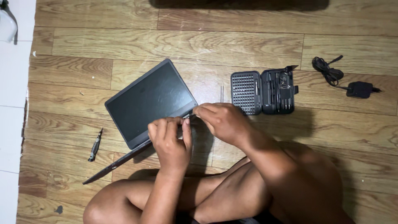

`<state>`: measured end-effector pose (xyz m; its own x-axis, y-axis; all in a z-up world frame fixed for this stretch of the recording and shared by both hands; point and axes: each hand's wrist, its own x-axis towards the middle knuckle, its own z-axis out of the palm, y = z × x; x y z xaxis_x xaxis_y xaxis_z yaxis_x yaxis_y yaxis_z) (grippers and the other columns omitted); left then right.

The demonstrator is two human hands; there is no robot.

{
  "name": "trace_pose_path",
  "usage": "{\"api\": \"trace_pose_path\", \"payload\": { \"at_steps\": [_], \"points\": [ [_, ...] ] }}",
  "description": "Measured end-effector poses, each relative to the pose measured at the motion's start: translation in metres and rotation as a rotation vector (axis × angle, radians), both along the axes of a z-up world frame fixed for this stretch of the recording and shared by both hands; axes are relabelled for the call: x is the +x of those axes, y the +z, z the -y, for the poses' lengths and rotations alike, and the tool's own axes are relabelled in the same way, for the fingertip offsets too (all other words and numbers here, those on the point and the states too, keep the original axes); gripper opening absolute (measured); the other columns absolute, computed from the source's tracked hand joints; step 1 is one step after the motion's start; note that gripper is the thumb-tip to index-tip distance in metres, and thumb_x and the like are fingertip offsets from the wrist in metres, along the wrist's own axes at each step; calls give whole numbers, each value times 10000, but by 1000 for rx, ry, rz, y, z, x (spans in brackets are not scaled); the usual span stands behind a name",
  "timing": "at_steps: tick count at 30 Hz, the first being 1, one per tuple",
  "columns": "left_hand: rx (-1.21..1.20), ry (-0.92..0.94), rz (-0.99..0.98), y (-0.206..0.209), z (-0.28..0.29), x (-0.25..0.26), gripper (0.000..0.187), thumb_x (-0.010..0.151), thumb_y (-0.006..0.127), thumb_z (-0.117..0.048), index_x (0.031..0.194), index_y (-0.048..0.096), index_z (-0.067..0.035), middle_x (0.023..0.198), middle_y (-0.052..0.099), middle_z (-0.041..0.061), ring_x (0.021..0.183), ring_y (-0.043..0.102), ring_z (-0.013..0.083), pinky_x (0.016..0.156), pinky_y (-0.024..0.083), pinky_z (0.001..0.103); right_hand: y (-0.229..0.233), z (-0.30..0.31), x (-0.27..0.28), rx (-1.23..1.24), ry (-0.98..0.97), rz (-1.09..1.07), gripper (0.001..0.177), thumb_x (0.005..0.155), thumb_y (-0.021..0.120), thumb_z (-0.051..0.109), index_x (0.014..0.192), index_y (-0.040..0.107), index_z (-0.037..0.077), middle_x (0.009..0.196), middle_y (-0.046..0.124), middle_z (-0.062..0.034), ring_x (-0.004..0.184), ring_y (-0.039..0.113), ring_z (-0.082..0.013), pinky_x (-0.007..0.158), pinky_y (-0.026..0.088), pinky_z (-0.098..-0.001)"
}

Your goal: The person removes screws from a laptop with a screwdriver and pries the casing open by hand to reveal the motherboard and internal components.

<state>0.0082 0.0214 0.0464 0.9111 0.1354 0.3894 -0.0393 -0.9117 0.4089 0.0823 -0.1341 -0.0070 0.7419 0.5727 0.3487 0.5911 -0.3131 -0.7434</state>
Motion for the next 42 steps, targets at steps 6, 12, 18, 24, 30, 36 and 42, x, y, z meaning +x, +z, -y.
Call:
{"api": "trace_pose_path", "payload": {
  "at_steps": [6,12,18,24,30,36,42],
  "points": [
    [6,-13,-11,-1,-4,1,100,931,742,-69,915,651,-32,938,642,112,929,544,340,860,430,443,-11,-5,-2,47,-15,-11,195,925,678,49,1118,693,29,1037,738,-116,834,730,-315,696,583,-396],
    [38,2,2,0,-17,-3,112,925,737,-62,897,632,-35,922,617,122,931,535,348,874,427,449,-29,-22,-2,44,-6,-38,222,887,670,62,1106,707,66,1003,745,-110,832,721,-340,690,574,-423],
    [38,-34,-37,2,-20,-5,156,919,769,-95,910,631,-21,929,614,128,921,525,351,849,415,454,-22,-22,-6,10,-12,-80,198,898,680,73,1093,715,69,1007,737,-89,831,723,-322,684,569,-423],
    [55,-21,-69,3,-21,-9,132,929,766,-76,917,643,-30,923,617,119,924,523,345,849,414,450,-28,-26,-10,108,-26,-107,204,894,686,35,1096,705,56,1036,729,-92,890,721,-311,745,571,-401],
    [65,-10,-60,2,-22,-8,150,933,771,-86,912,635,-24,919,604,129,932,519,357,852,417,450,-46,-34,-16,225,-28,-182,205,921,658,5,1122,678,38,1072,721,-114,926,727,-317,772,582,-392],
    [51,-9,-62,2,-23,-6,149,930,768,-77,896,630,-29,910,604,130,916,523,354,851,418,457,-62,-36,-14,126,5,-164,233,900,658,-2,1126,685,49,1051,725,-126,901,719,-349,756,572,-424],
    [46,-11,-62,1,-26,-1,137,920,766,-79,911,640,-27,919,614,127,910,528,350,842,419,455,-56,-35,-9,86,-2,-211,192,929,657,56,1118,686,68,1030,725,-135,897,710,-363,736,562,-441]
  ]
}}
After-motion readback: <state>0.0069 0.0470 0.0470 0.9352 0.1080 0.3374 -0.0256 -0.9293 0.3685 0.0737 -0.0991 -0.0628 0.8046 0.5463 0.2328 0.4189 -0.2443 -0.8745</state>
